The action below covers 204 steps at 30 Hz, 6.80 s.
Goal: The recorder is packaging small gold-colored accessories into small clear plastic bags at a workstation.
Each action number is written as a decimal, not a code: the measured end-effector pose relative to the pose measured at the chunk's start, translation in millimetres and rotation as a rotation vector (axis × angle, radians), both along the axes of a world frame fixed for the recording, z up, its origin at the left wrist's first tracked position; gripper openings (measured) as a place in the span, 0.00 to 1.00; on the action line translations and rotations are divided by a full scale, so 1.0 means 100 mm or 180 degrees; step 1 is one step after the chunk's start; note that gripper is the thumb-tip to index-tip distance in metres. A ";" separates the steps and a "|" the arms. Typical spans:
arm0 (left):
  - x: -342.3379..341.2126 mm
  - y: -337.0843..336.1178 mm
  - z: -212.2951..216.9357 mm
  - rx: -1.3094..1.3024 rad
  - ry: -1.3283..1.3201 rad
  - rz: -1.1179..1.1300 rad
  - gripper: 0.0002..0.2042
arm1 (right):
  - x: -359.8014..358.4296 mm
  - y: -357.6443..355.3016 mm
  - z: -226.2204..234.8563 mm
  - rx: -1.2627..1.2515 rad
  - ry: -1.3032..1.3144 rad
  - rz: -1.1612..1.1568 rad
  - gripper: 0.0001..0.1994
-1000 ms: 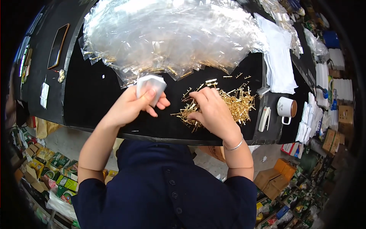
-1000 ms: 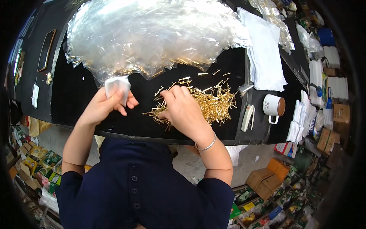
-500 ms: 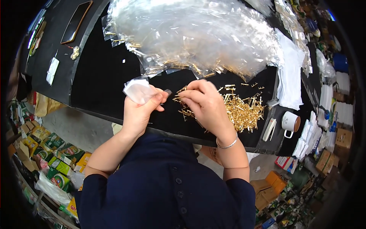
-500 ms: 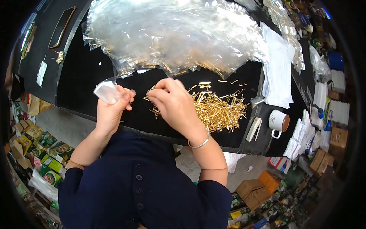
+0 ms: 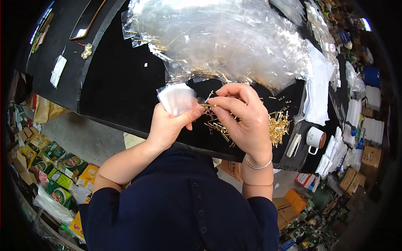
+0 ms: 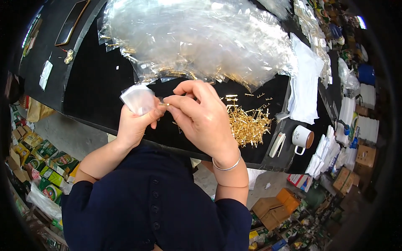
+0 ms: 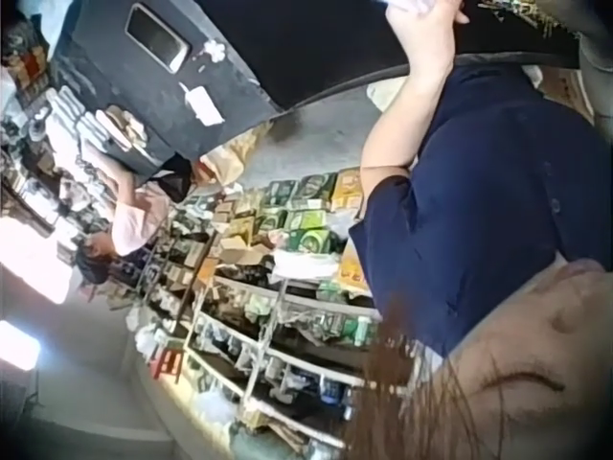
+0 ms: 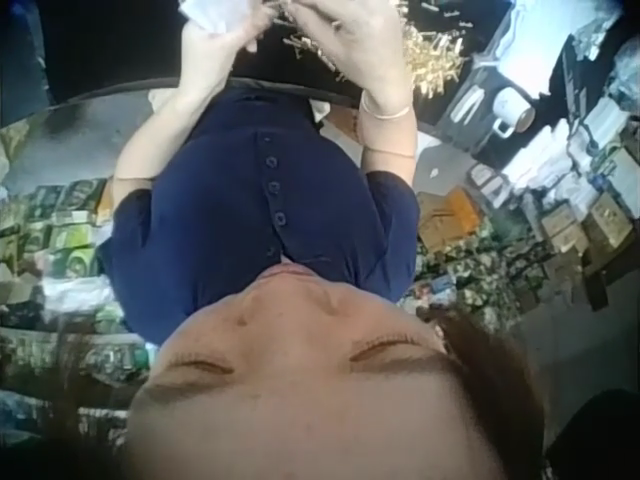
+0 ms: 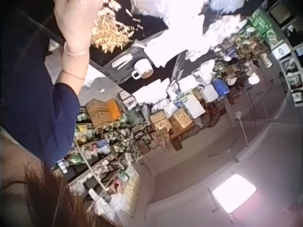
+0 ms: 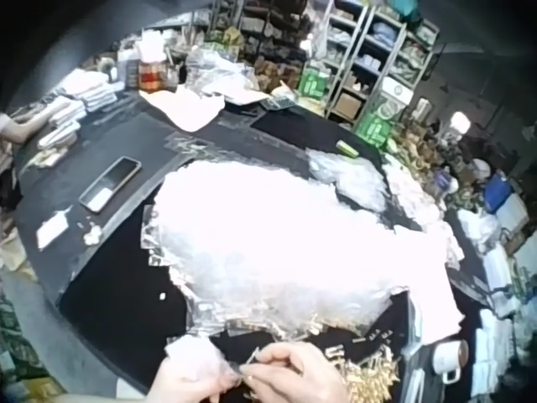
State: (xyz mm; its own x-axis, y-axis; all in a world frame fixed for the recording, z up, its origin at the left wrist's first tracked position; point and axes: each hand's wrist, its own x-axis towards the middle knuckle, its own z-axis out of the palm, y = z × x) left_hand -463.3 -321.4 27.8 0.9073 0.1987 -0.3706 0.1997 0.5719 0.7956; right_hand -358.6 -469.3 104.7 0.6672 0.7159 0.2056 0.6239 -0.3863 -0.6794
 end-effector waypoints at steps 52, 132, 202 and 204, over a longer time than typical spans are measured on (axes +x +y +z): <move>-0.12 0.15 -0.14 0.0043 -0.0140 0.0300 0.06 | -0.01 0.10 -0.40 -0.0753 -0.0140 0.0127 0.14; -0.12 0.11 0.02 -0.0179 -0.0213 0.0139 0.09 | -0.09 0.26 0.01 0.0787 -0.0088 0.0039 0.16; -0.22 0.00 0.00 -0.0193 -0.0160 0.0061 0.12 | -0.28 0.14 -0.11 0.0908 0.0651 -0.0021 0.06; -0.23 -0.02 -0.02 -0.0219 -0.0261 0.0016 0.12 | -0.30 0.12 -0.14 0.0728 0.0664 0.0120 0.06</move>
State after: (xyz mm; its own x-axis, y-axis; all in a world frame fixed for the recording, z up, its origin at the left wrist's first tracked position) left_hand -486.7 -323.1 25.9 0.9342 0.1798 -0.3080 0.1326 0.6265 0.7680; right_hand -388.9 -457.6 90.8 0.6859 0.6919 0.2255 0.4727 -0.1880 -0.8610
